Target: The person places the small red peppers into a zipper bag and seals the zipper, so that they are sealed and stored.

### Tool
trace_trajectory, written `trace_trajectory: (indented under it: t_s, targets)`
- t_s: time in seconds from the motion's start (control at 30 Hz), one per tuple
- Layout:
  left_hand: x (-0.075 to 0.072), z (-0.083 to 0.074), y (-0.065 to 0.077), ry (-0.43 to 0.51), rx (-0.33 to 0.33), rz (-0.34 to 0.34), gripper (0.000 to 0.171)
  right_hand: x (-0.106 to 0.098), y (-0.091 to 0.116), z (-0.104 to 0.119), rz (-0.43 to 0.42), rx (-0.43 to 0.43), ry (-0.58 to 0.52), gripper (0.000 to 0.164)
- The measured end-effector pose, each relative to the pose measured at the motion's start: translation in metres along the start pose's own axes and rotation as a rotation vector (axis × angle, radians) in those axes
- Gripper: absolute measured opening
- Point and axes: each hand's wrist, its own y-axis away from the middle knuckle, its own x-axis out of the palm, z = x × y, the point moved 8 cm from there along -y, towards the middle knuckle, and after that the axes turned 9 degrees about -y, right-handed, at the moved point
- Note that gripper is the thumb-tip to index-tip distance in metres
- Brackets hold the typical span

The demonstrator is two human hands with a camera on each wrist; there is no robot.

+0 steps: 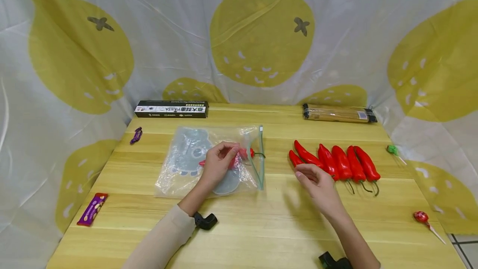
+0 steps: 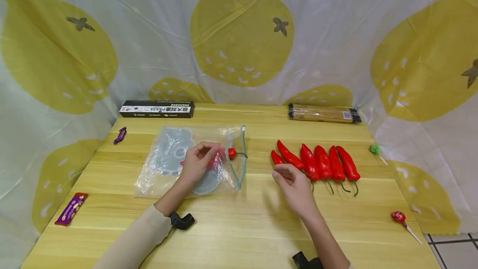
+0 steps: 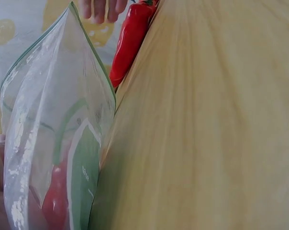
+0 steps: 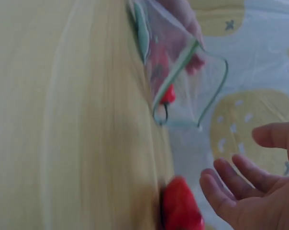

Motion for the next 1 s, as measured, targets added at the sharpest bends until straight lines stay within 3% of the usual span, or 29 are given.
trace_trajectory:
  t_s: [0.17, 0.33, 0.6, 1.0]
  targets:
    - [-0.002, -0.005, 0.001, -0.006, 0.004, -0.006, 0.024, -0.041, 0.016, -0.010, -0.102, 0.008, 0.126, 0.041]
    - [-0.003, -0.006, 0.001, 0.001, 0.011, -0.006, 0.023, -0.062, 0.022, -0.021, -0.165, 0.030, 0.239, 0.042]
    - [-0.001, -0.008, -0.002, 0.010, 0.016, 0.012, 0.022, -0.064, 0.020, -0.033, -0.156, 0.004, 0.458, 0.040]
    - [0.000, -0.003, 0.000, 0.021, 0.016, 0.020, 0.026, -0.053, 0.017, -0.042, -0.101, 0.032, 0.509, 0.016]
